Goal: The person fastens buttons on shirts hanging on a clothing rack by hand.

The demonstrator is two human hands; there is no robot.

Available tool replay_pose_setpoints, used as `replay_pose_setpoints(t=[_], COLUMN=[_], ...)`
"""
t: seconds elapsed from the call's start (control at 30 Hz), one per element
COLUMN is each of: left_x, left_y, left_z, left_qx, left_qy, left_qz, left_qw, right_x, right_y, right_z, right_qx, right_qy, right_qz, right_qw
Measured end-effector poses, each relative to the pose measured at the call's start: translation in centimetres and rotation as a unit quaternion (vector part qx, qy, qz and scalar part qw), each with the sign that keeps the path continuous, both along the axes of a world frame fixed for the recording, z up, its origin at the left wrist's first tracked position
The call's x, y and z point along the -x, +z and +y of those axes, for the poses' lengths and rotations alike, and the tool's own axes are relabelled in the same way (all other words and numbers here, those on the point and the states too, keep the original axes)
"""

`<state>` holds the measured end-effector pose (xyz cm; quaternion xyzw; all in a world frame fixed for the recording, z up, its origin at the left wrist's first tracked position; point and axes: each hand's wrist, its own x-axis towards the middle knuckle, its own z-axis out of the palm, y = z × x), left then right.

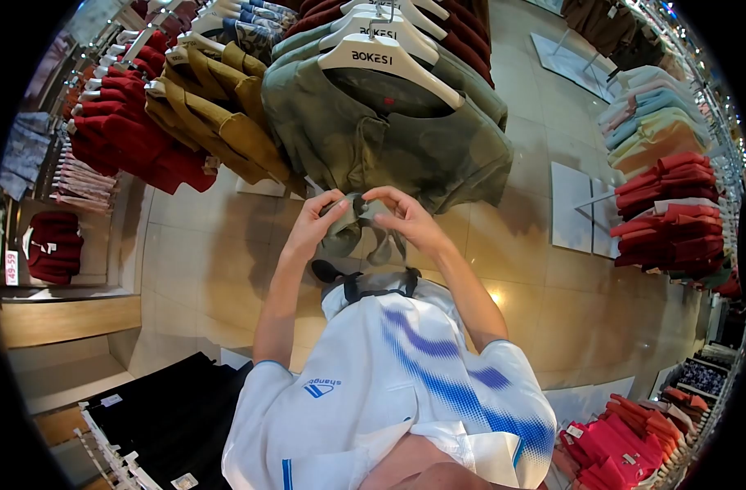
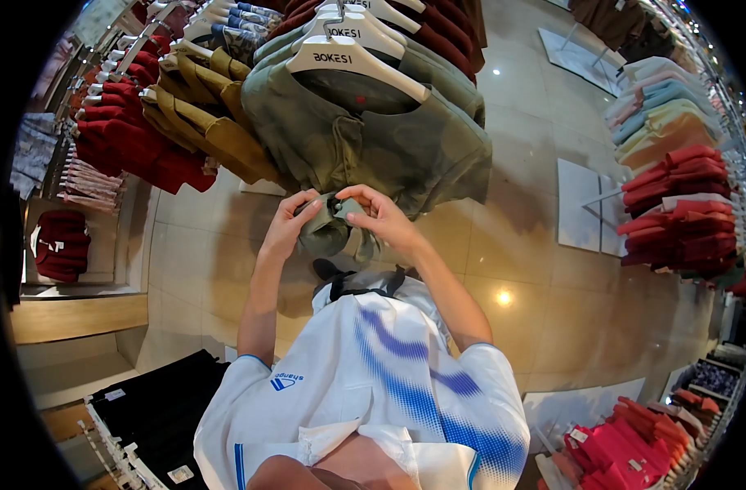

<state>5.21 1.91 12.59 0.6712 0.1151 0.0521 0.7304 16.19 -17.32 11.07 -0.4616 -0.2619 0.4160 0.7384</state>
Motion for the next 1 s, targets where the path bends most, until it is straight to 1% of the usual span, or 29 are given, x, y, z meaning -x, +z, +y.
replay_pose_setpoints(t=[0.03,0.1,0.17,0.2,0.27,0.3,0.33,0.37,0.4,0.43,0.47,0.5,0.6,0.67,0.7,0.77,0.83,0.9,0.97,1.0], left_x=[0.0,0.0,0.1,0.0,0.0,0.0,-0.1,-0.2,-0.3,-0.3,-0.3,-0.3,-0.3,-0.3,-0.3,-0.4,-0.5,-0.5,-0.5,-0.6], left_y=[0.0,0.2,-0.5,-1.0,-1.6,-1.8,-2.0,-2.1,-2.2,-2.4,-2.5,-2.6,-2.4,-2.5,-2.4,-2.2,-2.2,-2.4,-2.4,-2.3], left_z=[-0.1,-0.4,-0.6,-0.6,-0.6,-0.7,-0.7,-0.7,-0.7,-0.7,-0.7,-0.7,-0.7,-0.8,-0.9,-1.2,-1.3,-1.4,-1.4,-1.4], left_qx=[0.000,0.054,0.061,0.069,0.083,0.096,0.096,0.128,0.160,0.160,0.187,0.213,0.229,0.240,0.251,0.243,0.235,0.237,0.217,0.198], left_qy=[-0.001,0.020,0.016,0.012,0.010,0.010,0.010,0.008,0.007,0.007,0.007,0.008,0.006,0.006,0.005,0.010,0.015,-0.005,-0.010,-0.016], left_qz=[0.000,0.032,0.031,0.030,0.031,0.031,0.031,0.038,0.045,0.045,0.053,0.060,0.070,0.071,0.073,0.081,0.090,0.083,0.075,0.067], left_qw=[1.000,0.998,0.998,0.997,0.996,0.995,0.995,0.991,0.986,0.986,0.981,0.975,0.971,0.968,0.965,0.967,0.968,0.968,0.973,0.978], right_x=[0.0,0.0,0.2,0.3,0.3,0.4,0.7,0.9,0.9,0.8,0.8,0.8,0.8,0.6,0.6,0.8,0.9,1.0,1.0,1.0], right_y=[-0.8,-1.8,-2.2,-2.0,-1.4,-0.9,-0.3,-0.1,-0.3,-0.7,-0.9,-0.8,-0.7,-1.2,-0.8,0.1,-0.2,0.0,0.9,0.6], right_z=[-0.1,0.0,0.2,0.2,0.1,0.1,0.1,0.2,0.2,0.2,0.1,0.1,0.0,0.1,0.0,-0.2,0.0,-0.1,-0.3,-0.3], right_qx=[0.002,0.003,-0.009,-0.009,0.125,0.124,0.137,0.148,0.148,0.142,0.137,0.137,0.120,0.090,0.090,0.132,0.123,0.114,0.178,0.179], right_qy=[0.005,0.009,-0.073,-0.074,-0.093,-0.094,-0.130,-0.167,-0.167,-0.173,-0.180,-0.180,-0.190,-0.197,-0.197,-0.179,-0.187,-0.194,-0.172,-0.173], right_qz=[0.011,0.022,-0.122,-0.122,-0.259,-0.259,-0.295,-0.331,-0.331,-0.354,-0.376,-0.376,-0.366,-0.329,-0.329,-0.306,-0.322,-0.338,-0.332,-0.332], right_qw=[1.000,1.000,0.990,0.990,0.953,0.953,0.937,0.917,0.917,0.908,0.899,0.899,0.903,0.919,0.919,0.926,0.920,0.914,0.910,0.910])
